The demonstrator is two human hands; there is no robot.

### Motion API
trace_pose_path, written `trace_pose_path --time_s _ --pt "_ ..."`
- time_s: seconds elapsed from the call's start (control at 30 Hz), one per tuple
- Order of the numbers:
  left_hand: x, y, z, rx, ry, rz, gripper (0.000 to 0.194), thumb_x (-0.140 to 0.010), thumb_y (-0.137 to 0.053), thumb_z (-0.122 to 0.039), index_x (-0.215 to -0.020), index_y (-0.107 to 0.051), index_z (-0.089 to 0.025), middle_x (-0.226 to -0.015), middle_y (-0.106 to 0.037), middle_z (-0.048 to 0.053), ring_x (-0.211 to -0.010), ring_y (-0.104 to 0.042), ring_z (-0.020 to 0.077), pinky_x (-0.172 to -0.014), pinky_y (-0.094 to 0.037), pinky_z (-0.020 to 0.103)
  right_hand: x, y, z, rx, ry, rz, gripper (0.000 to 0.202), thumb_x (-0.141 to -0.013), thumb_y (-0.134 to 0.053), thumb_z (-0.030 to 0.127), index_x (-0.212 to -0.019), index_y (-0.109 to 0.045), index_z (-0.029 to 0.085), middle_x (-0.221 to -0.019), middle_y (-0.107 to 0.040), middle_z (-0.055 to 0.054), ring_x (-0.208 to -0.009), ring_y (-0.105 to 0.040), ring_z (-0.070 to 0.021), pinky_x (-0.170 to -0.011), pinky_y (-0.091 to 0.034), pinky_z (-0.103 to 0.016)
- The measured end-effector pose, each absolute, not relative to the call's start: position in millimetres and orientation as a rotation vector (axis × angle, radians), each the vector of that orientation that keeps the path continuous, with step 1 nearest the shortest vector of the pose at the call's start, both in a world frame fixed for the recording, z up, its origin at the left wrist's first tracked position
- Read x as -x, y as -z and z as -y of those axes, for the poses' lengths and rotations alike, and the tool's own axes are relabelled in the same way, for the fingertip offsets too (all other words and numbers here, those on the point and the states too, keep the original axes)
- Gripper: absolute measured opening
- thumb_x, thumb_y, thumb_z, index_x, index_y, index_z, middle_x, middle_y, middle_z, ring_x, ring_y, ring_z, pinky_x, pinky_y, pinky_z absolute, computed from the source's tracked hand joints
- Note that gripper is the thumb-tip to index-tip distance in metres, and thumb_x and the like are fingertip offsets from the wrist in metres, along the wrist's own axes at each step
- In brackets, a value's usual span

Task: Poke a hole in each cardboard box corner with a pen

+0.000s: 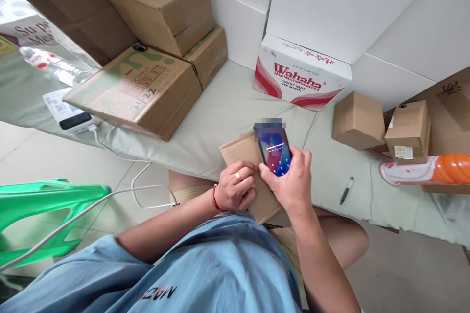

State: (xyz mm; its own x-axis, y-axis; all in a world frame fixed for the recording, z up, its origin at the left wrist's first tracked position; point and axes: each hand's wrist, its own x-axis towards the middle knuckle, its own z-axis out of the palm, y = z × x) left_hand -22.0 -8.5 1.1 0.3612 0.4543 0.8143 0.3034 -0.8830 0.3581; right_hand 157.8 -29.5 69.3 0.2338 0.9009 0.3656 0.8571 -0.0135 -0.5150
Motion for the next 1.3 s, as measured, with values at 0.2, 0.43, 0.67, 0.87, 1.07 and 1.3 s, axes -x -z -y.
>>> trace_pose_path --time_s 0.2,0.43,0.67,0.87,1.07,1.3 --pt "43.8 -32.5 31.2 -2.138 -1.547 -0.917 0.014 -0.097 -0.057 -0.013 -0.091 -0.063 -0.023 -0.089 -0.069 0.006 -0.098 -0.069 0.0226 -0.089 -0.062 0.040 -249.4 -62.7 47.1 2.248 -0.030 1.258 0.069 -0.069 -0.073 0.076 -0.110 -0.063 0.021 -0.109 -0.063 -0.015 -0.118 -0.061 -0.0394 -0.110 -0.050 -0.059" --pt "101.2 -9.0 69.6 -1.504 -0.749 -1.230 0.065 -0.108 -0.048 -0.064 -0.058 -0.044 -0.022 -0.058 -0.045 0.000 -0.057 -0.045 0.0148 -0.058 -0.047 0.031 -308.5 -9.2 73.8 2.599 -0.198 1.199 0.079 -0.065 -0.074 0.077 -0.115 -0.066 0.016 -0.112 -0.062 -0.022 -0.122 -0.059 -0.0450 -0.107 -0.051 -0.056" --pt "89.5 -7.6 80.5 -0.730 -0.264 -1.111 0.106 -0.071 -0.060 -0.106 -0.134 -0.067 -0.021 -0.145 -0.068 0.019 -0.145 -0.058 0.0389 -0.098 -0.062 0.048 -288.3 5.6 55.2 2.705 -0.272 1.241 0.102 -0.070 -0.071 0.079 -0.139 -0.064 0.005 -0.135 -0.058 -0.032 -0.129 -0.058 -0.0484 -0.113 -0.046 -0.061" --pt "58.3 -21.7 72.4 -0.617 -0.294 -0.973 0.110 -0.071 -0.075 -0.096 -0.156 -0.053 -0.030 -0.172 -0.049 0.017 -0.159 -0.047 0.0430 -0.115 -0.051 0.064 -243.2 -22.4 76.0 1.960 -0.782 1.179 0.081 -0.097 -0.047 0.082 -0.145 -0.064 0.019 -0.146 -0.067 -0.021 -0.137 -0.064 -0.0360 -0.111 -0.054 -0.054" --pt "38.0 -22.0 74.1 -0.471 -0.648 -0.915 0.098 -0.065 -0.097 -0.071 -0.140 -0.061 -0.019 -0.159 -0.063 0.021 -0.151 -0.056 0.0439 -0.119 -0.052 0.059 -199.2 -28.1 100.4 1.801 -1.007 1.229 0.070 -0.093 -0.075 0.066 -0.148 -0.063 0.023 -0.146 -0.072 -0.014 -0.132 -0.070 -0.0322 -0.112 -0.057 -0.049" --pt "33.9 -23.8 82.8 -0.611 -0.648 -0.910 0.088 -0.071 -0.093 -0.058 -0.138 -0.054 -0.016 -0.149 -0.066 0.021 -0.144 -0.060 0.0421 -0.122 -0.048 0.056 -180.6 -23.5 168.9 1.726 -1.236 0.446 0.083 -0.082 -0.086 0.069 -0.149 -0.065 0.026 -0.140 -0.077 -0.013 -0.130 -0.071 -0.0352 -0.116 -0.056 -0.052"
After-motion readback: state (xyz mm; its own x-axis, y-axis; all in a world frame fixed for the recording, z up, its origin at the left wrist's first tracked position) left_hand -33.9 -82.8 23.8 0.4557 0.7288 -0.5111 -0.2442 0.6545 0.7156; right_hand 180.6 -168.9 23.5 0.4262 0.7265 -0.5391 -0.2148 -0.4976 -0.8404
